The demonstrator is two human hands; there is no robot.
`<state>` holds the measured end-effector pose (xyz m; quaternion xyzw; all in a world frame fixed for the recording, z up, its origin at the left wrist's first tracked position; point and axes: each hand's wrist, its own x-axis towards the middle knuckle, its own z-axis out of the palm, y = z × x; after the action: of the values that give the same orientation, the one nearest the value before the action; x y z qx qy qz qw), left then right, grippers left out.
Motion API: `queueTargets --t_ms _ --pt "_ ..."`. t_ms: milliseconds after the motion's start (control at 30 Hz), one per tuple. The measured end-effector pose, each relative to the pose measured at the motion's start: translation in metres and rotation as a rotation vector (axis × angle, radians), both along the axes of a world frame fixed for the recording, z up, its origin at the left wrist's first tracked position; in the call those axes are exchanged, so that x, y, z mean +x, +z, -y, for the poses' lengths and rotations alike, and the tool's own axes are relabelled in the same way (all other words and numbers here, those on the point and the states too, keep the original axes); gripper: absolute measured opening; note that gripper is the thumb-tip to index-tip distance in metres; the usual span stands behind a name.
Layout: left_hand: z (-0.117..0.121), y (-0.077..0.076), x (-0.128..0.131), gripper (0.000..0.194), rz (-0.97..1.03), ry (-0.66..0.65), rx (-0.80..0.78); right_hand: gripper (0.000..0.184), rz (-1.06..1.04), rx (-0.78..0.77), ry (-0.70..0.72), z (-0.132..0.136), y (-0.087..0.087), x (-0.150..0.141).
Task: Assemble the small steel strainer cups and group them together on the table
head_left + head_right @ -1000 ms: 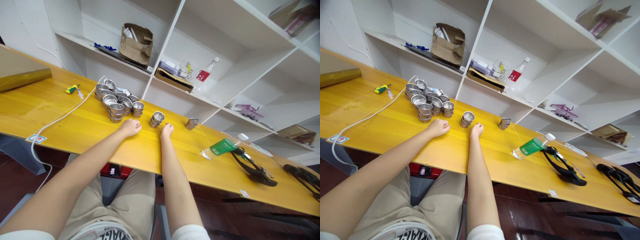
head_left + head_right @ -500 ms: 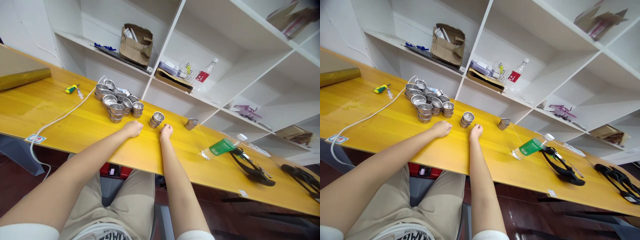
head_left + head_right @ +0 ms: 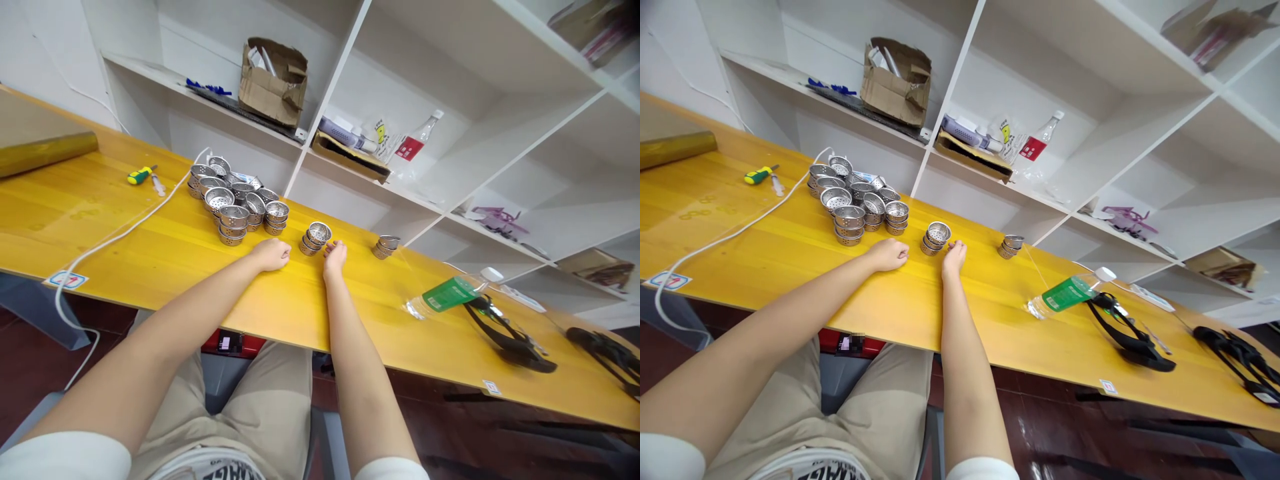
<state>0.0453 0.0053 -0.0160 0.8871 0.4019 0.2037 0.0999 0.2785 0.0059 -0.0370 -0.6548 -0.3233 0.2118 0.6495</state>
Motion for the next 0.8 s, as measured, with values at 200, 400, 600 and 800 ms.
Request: queueTargets --t_ms 200,400,600,800 --pt "-0.002 -0.001 0.0 0.014 0.028 -0.001 -0.015 0.053 0.014 0.084 0.088 0.014 0.009 -0.013" --pt "-0.003 -0.003 0.0 0.016 0.051 -0.002 -0.016 0.101 0.224 0.047 0.181 0.019 0.007 -0.024" --pt "-0.003 -0.003 0.001 0.017 0.04 0.001 -0.008 0.102 0.289 -0.007 0.216 0.015 0.003 -0.021" --pt "-0.001 0.0 0.0 0.018 0.023 0.008 -0.001 0.074 0.297 -0.012 0.212 0.015 0.005 -0.021"
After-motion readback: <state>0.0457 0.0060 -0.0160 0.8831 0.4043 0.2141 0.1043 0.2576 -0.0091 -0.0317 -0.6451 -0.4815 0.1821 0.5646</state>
